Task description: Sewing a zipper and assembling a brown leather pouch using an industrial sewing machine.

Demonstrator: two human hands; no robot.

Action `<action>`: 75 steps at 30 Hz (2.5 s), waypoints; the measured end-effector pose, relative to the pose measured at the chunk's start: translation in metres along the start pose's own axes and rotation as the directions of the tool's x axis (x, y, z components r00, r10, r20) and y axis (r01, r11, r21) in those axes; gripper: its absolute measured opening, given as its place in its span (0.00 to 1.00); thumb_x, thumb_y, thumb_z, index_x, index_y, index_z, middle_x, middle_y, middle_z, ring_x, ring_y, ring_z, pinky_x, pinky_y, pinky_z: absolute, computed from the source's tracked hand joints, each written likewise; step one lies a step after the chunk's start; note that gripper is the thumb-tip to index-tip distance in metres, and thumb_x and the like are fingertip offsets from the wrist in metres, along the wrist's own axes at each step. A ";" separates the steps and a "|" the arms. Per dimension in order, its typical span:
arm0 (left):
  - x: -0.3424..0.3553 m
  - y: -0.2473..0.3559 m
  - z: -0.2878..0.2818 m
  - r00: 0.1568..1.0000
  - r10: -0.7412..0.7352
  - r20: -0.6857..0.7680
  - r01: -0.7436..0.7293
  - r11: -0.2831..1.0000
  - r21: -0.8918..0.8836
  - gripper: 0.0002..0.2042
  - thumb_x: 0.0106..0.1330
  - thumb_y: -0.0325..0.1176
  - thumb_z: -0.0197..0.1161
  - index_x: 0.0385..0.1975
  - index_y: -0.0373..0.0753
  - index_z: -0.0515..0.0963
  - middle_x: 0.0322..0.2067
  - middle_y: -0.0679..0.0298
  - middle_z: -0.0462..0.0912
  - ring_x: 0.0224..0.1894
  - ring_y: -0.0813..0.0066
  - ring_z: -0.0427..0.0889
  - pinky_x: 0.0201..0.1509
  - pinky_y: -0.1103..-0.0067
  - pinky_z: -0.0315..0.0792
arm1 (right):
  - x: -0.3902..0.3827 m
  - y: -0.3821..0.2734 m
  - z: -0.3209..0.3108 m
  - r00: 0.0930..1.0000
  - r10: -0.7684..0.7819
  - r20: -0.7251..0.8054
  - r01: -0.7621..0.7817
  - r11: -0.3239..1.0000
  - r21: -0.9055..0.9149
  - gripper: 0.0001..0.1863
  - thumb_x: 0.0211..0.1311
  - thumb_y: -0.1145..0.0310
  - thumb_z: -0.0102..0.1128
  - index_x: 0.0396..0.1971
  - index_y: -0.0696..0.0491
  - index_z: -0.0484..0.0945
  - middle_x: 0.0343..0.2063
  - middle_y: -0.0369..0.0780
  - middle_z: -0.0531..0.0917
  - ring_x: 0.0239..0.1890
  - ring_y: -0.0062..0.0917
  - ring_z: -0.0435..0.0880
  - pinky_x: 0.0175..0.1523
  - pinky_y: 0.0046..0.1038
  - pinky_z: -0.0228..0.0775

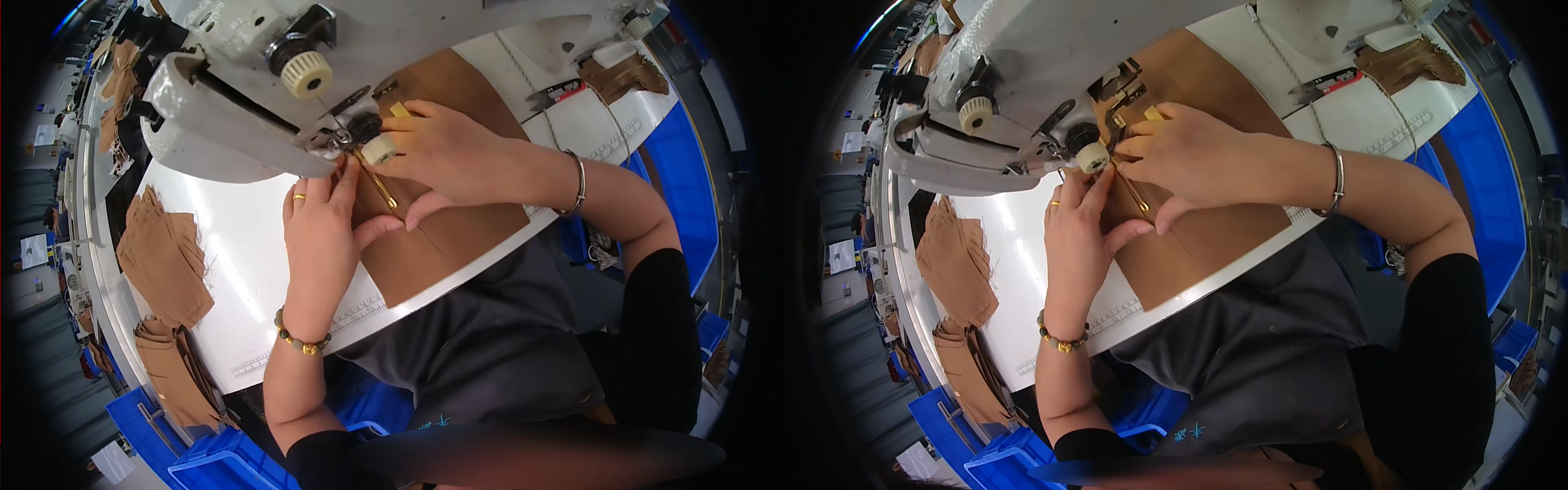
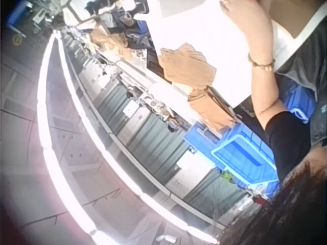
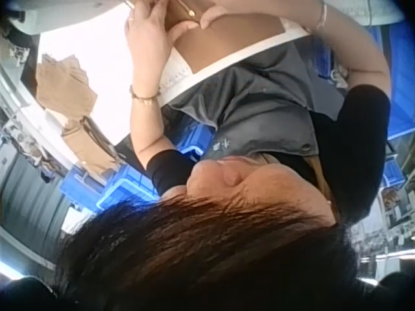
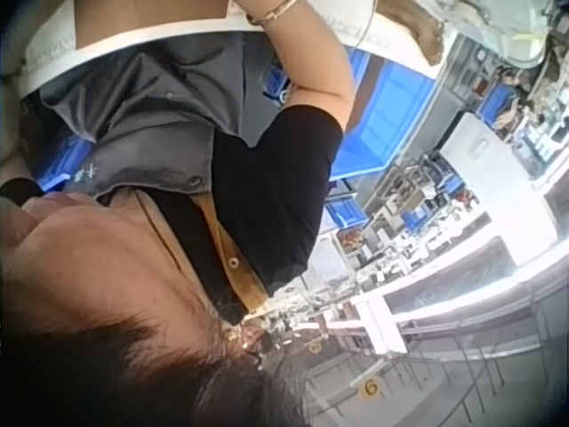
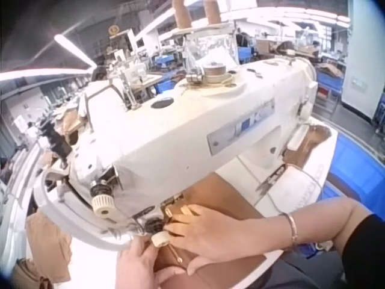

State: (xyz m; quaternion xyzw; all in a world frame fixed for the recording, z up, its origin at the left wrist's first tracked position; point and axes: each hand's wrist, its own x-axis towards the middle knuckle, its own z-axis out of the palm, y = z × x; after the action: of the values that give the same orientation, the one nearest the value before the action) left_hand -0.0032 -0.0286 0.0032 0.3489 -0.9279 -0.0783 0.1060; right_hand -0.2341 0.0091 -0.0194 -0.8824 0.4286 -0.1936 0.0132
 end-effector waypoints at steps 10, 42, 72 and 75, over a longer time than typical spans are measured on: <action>-0.007 -0.001 0.006 1.000 0.010 -0.030 -0.012 0.998 -0.062 0.39 0.50 0.48 0.77 0.60 0.29 0.76 0.58 0.53 0.78 0.57 0.51 0.77 0.58 0.66 0.77 | 0.001 0.001 -0.001 0.998 -0.012 -0.057 0.012 1.000 -0.005 0.34 0.45 0.43 0.74 0.46 0.54 0.86 0.49 0.39 0.84 0.56 0.31 0.80 0.59 0.35 0.70; -0.016 0.007 0.006 0.990 0.119 -0.076 -0.114 0.991 0.067 0.32 0.54 0.51 0.74 0.56 0.35 0.83 0.58 0.59 0.83 0.60 0.58 0.80 0.65 0.64 0.71 | -0.008 -0.018 -0.011 0.989 0.068 0.130 -0.069 0.998 0.001 0.28 0.53 0.50 0.70 0.51 0.49 0.84 0.51 0.40 0.85 0.60 0.34 0.79 0.67 0.40 0.67; -0.002 -0.009 0.012 0.971 0.111 -0.211 -0.098 0.993 0.072 0.26 0.56 0.50 0.72 0.50 0.37 0.86 0.50 0.62 0.86 0.58 0.60 0.83 0.57 0.69 0.77 | 0.005 0.008 0.007 0.992 0.048 -0.119 -0.033 0.991 0.128 0.23 0.56 0.55 0.73 0.48 0.51 0.85 0.48 0.39 0.84 0.58 0.33 0.79 0.70 0.44 0.65; -0.003 -0.009 0.012 0.974 0.110 -0.198 -0.096 0.992 0.081 0.27 0.56 0.51 0.72 0.50 0.37 0.86 0.52 0.62 0.86 0.59 0.60 0.83 0.58 0.69 0.77 | 0.006 0.012 0.005 0.974 0.215 -0.067 -0.163 0.881 0.444 0.19 0.60 0.58 0.72 0.48 0.52 0.86 0.47 0.40 0.86 0.56 0.33 0.81 0.70 0.43 0.65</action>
State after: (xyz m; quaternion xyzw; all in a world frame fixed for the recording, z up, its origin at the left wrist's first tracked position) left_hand 0.0017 -0.0329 -0.0109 0.3100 -0.9313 -0.0037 0.1913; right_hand -0.2381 -0.0037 -0.0243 -0.7985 0.4586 -0.3324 0.2042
